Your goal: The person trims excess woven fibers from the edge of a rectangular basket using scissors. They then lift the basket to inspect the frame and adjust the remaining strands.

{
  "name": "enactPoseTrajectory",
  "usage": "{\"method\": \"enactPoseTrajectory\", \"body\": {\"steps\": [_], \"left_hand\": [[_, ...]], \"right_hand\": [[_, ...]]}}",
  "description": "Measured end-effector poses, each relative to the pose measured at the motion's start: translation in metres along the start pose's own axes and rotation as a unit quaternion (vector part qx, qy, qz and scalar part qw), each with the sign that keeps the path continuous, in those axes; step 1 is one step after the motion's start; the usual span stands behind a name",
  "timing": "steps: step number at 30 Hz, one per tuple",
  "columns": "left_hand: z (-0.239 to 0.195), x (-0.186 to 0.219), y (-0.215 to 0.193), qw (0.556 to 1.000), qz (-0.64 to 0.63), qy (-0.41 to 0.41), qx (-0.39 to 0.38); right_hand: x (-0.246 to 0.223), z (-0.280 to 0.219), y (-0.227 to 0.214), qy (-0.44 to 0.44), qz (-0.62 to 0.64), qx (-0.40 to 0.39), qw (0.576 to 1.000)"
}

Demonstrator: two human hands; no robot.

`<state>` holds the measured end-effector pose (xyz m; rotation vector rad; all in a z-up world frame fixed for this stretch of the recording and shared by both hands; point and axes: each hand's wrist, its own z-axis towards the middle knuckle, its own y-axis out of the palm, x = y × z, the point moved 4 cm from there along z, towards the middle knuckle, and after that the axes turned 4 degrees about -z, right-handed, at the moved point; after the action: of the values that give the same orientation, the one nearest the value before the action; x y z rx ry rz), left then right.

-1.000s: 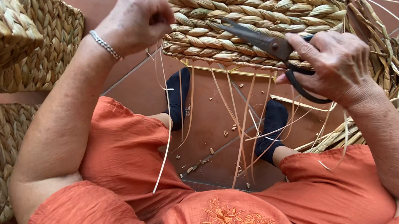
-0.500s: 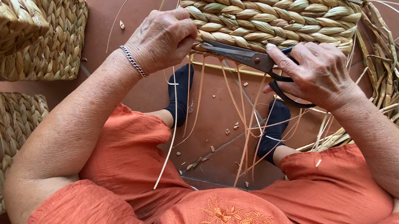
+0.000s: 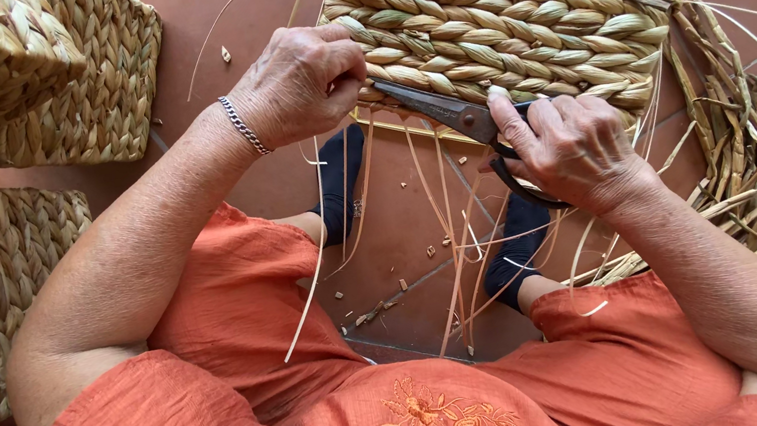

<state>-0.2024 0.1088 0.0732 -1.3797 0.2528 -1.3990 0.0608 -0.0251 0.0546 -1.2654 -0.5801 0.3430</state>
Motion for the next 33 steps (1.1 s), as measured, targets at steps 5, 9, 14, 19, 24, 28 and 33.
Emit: {"method": "enactPoseTrajectory", "body": {"steps": [5, 9, 14, 19, 24, 28, 33], "left_hand": [[-0.005, -0.028, -0.007, 0.992, -0.078, -0.098, 0.021], [-0.012, -0.069, -0.041, 0.975, 0.116, -0.181, 0.054], [-0.004, -0.094, -0.041, 0.911, 0.374, -0.176, 0.006], [0.033, -0.109, 0.006, 0.966, 0.198, -0.096, 0.136], [0.040, -0.139, 0.030, 0.950, -0.045, -0.283, 0.123], [0.017, -0.134, 0.041, 0.867, -0.296, -0.401, 0.000], [0.010, -0.109, 0.027, 0.957, -0.078, -0.276, -0.031]], "right_hand": [[0.004, -0.001, -0.002, 0.003, 0.025, 0.017, 1.000], [0.007, -0.002, -0.007, 0.012, 0.078, 0.018, 0.997], [0.014, 0.000, -0.013, 0.011, 0.105, 0.014, 0.994], [0.013, -0.001, -0.014, 0.011, 0.107, 0.019, 0.994], [0.018, -0.007, -0.021, 0.015, 0.133, 0.011, 0.991], [0.028, -0.030, -0.034, 0.074, 0.297, -0.049, 0.951], [0.034, -0.051, -0.029, 0.161, 0.508, -0.191, 0.824]]}}
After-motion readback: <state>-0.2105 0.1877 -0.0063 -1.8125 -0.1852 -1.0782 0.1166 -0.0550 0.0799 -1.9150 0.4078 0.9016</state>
